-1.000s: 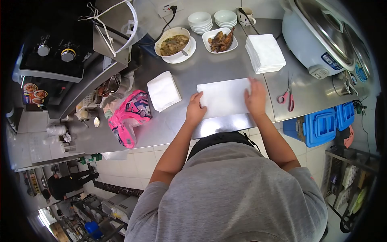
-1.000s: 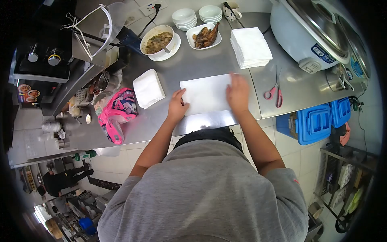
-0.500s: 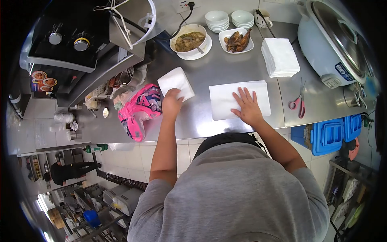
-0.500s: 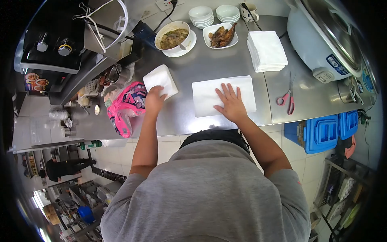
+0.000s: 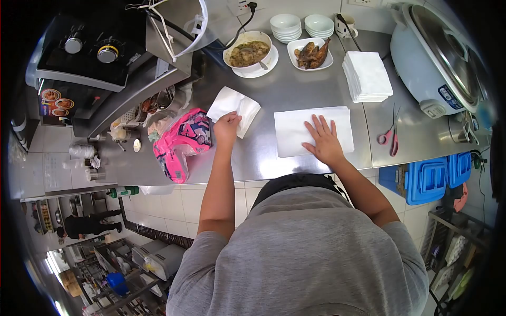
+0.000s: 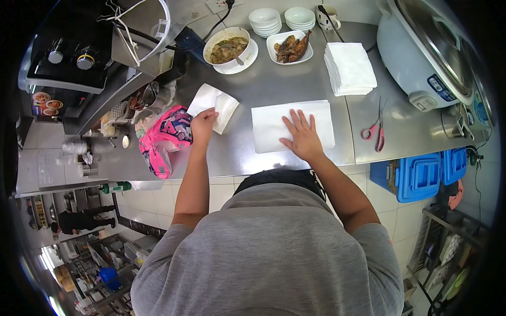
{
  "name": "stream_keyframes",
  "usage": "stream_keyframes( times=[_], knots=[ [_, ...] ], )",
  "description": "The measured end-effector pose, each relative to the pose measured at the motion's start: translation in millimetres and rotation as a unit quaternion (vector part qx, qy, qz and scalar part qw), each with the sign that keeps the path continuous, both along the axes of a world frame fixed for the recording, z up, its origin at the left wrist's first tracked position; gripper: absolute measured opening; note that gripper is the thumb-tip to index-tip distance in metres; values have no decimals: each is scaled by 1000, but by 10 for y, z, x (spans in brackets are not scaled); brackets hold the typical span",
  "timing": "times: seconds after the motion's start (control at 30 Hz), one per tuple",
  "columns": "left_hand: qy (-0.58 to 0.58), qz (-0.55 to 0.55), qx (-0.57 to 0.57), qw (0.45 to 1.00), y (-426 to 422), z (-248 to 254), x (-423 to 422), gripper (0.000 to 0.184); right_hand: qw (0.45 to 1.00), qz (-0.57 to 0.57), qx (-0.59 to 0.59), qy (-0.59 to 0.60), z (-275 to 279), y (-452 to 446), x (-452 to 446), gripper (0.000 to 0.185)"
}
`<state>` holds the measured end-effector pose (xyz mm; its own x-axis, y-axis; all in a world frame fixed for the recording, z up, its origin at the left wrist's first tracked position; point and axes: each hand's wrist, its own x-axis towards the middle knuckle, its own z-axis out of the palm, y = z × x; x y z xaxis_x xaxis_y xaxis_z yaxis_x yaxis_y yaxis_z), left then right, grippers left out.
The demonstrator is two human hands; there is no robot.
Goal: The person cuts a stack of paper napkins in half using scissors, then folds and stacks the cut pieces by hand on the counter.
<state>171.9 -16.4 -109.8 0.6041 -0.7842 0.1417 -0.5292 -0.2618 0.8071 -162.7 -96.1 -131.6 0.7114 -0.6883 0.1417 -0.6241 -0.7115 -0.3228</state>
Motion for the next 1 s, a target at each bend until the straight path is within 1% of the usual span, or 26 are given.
stream_keyframes(
  times=[0.07, 0.27, 0.37, 0.47, 0.5, 0.57, 0.6, 0.63, 0.7, 0.8, 0.83, 0.87, 0.9, 0.93, 1.0],
  knots=[
    [14, 15, 6, 1000, -3, 10, -5, 20, 1000, 0, 3, -1, 14, 0, 0, 65],
    [-10, 37, 40, 998, -19, 55, 14, 18, 1000, 2, -1, -2, 3, -1, 1, 65],
    [18, 47, 62, 997, -32, 79, 19, 17, 1000, 2, -1, -2, 1, -2, 4, 65],
    [-33, 39, 54, 997, -36, -36, 123, 19, 1000, 4, -1, -6, -20, -4, 5, 67],
    [-60, 43, 25, 997, -25, -4, 100, 20, 1000, 4, -1, -8, -25, -6, 4, 67],
    [-116, 45, -37, 992, -32, 252, -37, 21, 1000, -13, 27, 7, 148, 0, 49, 69],
    [-131, 8, -52, 990, 1, 535, -185, 22, 999, -21, 42, 14, 290, 2, 91, 70],
    [-116, -19, -32, 993, 39, 813, -292, 22, 998, -16, 47, -45, 493, -5, 141, 71],
    [-82, -74, 14, 994, 130, 1268, -478, 21, 985, -5, 62, -159, 999, -32, 231, 73],
    [18, -148, -62, 987, 214, 1628, -577, 19, 934, 39, 167, -313, 1523, -203, 296, 73],
    [141, -158, -104, 972, 211, 1740, -601, 18, 901, 55, 235, -360, 1575, -305, 292, 73],
    [261, -165, -145, 940, 213, 1843, -620, 16, 861, 72, 300, -404, 1605, -411, 268, 73],
    [376, -170, -183, 892, 218, 1899, -627, 15, 815, 90, 362, -444, 1663, -477, 239, 72],
    [408, -165, -203, 875, 226, 1913, -635, 16, 781, 78, 430, -446, 1785, -504, 192, 72],
    [472, -155, -240, 834, 211, 1924, -663, 20, 772, 114, 456, -429, 1813, -495, 171, 79]
  ],
)
